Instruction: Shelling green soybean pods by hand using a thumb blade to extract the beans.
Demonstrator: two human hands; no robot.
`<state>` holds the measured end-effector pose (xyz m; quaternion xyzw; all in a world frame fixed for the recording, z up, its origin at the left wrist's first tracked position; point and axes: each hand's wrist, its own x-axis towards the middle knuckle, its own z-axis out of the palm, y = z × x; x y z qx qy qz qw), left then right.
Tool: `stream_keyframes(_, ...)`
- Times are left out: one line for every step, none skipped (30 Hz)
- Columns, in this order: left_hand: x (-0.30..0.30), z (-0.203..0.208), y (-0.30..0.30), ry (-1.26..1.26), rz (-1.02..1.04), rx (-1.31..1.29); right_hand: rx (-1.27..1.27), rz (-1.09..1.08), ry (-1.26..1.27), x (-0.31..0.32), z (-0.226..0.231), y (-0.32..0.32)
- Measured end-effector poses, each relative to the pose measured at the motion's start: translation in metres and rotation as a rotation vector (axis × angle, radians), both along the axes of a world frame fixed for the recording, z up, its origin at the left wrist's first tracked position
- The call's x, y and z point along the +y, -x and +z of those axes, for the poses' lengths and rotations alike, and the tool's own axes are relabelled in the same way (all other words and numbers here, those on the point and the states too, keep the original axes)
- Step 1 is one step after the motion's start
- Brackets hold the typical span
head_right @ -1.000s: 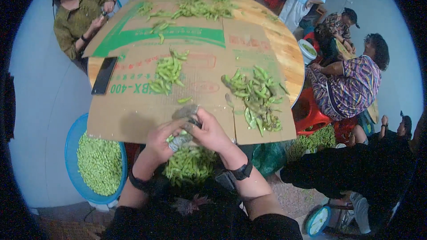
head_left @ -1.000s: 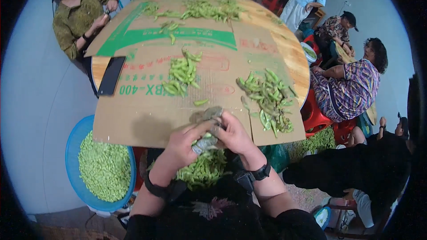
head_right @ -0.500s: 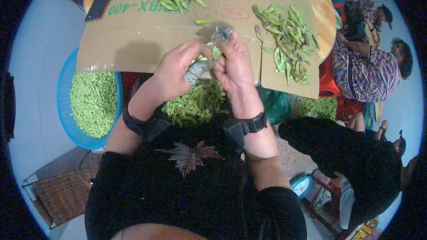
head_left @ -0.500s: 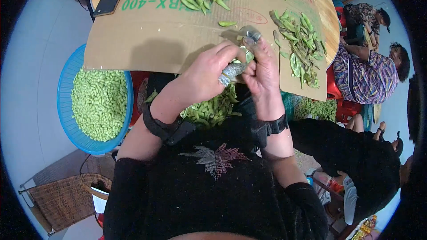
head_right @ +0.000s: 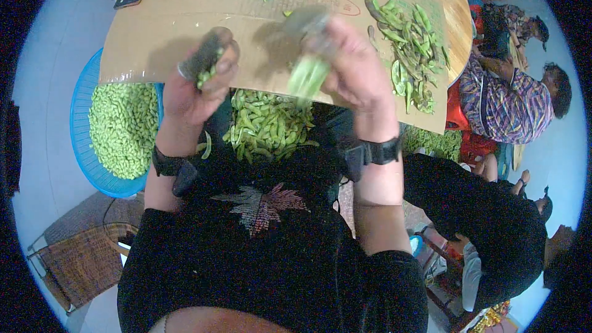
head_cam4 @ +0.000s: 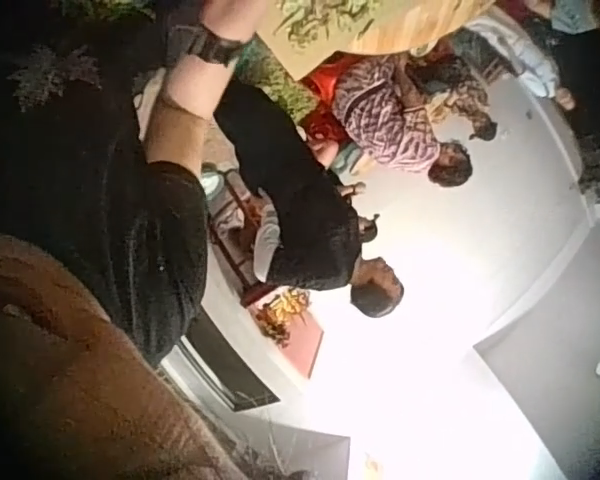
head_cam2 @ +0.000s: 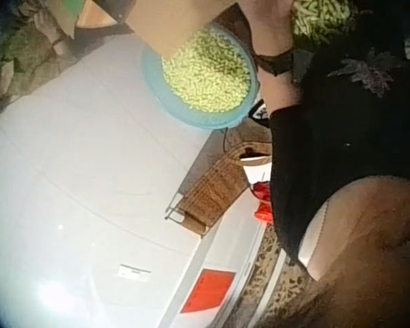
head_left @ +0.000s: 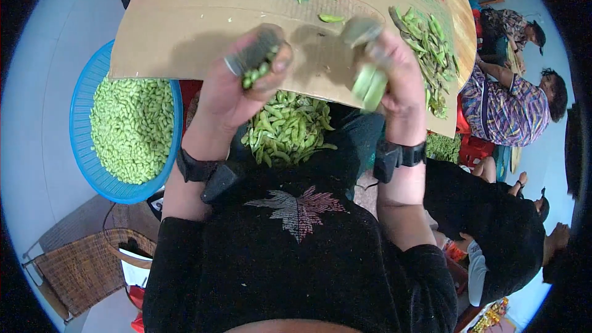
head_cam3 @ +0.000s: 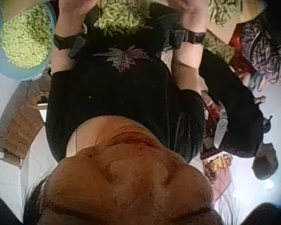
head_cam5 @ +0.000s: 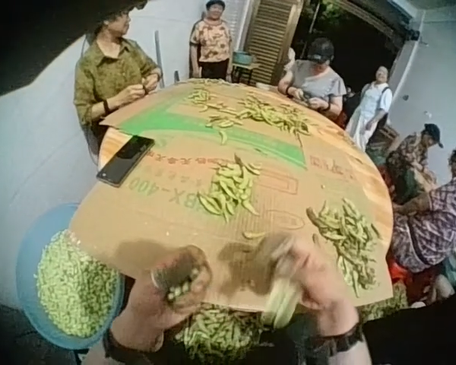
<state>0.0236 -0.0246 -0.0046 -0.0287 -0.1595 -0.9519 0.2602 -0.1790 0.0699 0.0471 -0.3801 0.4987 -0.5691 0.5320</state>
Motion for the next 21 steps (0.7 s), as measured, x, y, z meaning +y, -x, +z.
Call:
stream_keyframes(-0.004, -0.002, -0.003, -0.017, 0.051, -0.062, 0.283, 0.221, -0.05, -0.003, 0.007, -0.003)
stream_keyframes(-0.009, -0.002, -0.002, -0.069, 0.033, -0.006, 0.688, 0.146, 0.039, -0.011, 0.012, -0.003)
stream_keyframes(-0.007, 0.0, -0.001, -0.068, 0.029, -0.002, 1.09, 0.064, 0.131, -0.025, 0.014, -0.002)
stream_keyframes(-0.006, -0.001, 0.0, -0.057, 0.087, -0.052, 1.159, -0.096, 0.023, -0.04, 0.01, -0.001)
stream_keyframes(-0.005, 0.003, 0.001, -0.041, 0.145, -0.098, 1.285, -0.113, -0.009, -0.052, 0.007, 0.0)
stream_keyframes(-0.002, 0.007, 0.003, -0.033, 0.143, -0.093, 1.411, -0.131, -0.041, -0.062, 0.002, 0.002)
stream_keyframes(-0.001, 0.007, 0.005, 0.051, 0.189, -0.197, 1.558, -0.064, -0.037, -0.07, -0.007, 0.003)
stream_keyframes(0.001, 0.008, 0.007, 0.136, 0.234, -0.299, 1.582, -0.066, -0.033, -0.07, -0.014, 0.003)
stream_keyframes(0.002, 0.01, 0.009, 0.142, 0.223, -0.328, 1.605, -0.069, -0.029, -0.07, -0.019, 0.005)
stream_keyframes(0.005, 0.011, 0.009, 0.172, 0.239, -0.353, 1.624, -0.121, -0.067, -0.066, -0.016, 0.001)
stream_keyframes(0.008, 0.012, 0.01, 0.202, 0.254, -0.377, 1.415, -0.2, 0.011, -0.06, -0.013, 0.0)
stream_keyframes(0.011, 0.015, 0.012, 0.215, 0.249, -0.415, 1.202, -0.272, 0.083, -0.054, -0.012, 0.002)
stream_keyframes(0.016, 0.02, 0.015, 0.228, 0.255, -0.418, 0.776, -0.249, 0.024, -0.048, -0.012, 0.005)
stream_keyframes(0.02, 0.018, 0.016, 0.234, 0.267, -0.428, 0.322, -0.161, -0.018, -0.04, -0.002, -0.003)
stream_keyframes(0.021, 0.014, 0.018, 0.257, 0.288, -0.413, -0.131, -0.069, -0.063, -0.028, 0.007, -0.013)
stream_keyframes(0.023, 0.01, 0.025, 0.259, 0.276, -0.406, -0.407, -0.116, -0.08, -0.019, 0.001, -0.019)
stream_keyframes(0.025, 0.01, 0.03, 0.275, 0.307, -0.37, -0.457, -0.117, -0.092, -0.013, -0.002, -0.024)
stream_keyframes(0.027, 0.01, 0.034, 0.291, 0.338, -0.335, -0.508, -0.117, -0.105, -0.008, -0.004, -0.029)
stream_keyframes(0.028, 0.011, 0.036, 0.234, 0.374, -0.306, -0.536, -0.081, -0.111, -0.004, 0.0, -0.036)
stream_keyframes(0.029, 0.011, 0.037, 0.235, 0.377, -0.313, -0.541, -0.052, -0.095, -0.002, -0.004, -0.04)
stream_keyframes(0.029, 0.01, 0.037, 0.219, 0.376, -0.343, -0.546, -0.023, -0.079, 0.001, -0.009, -0.042)
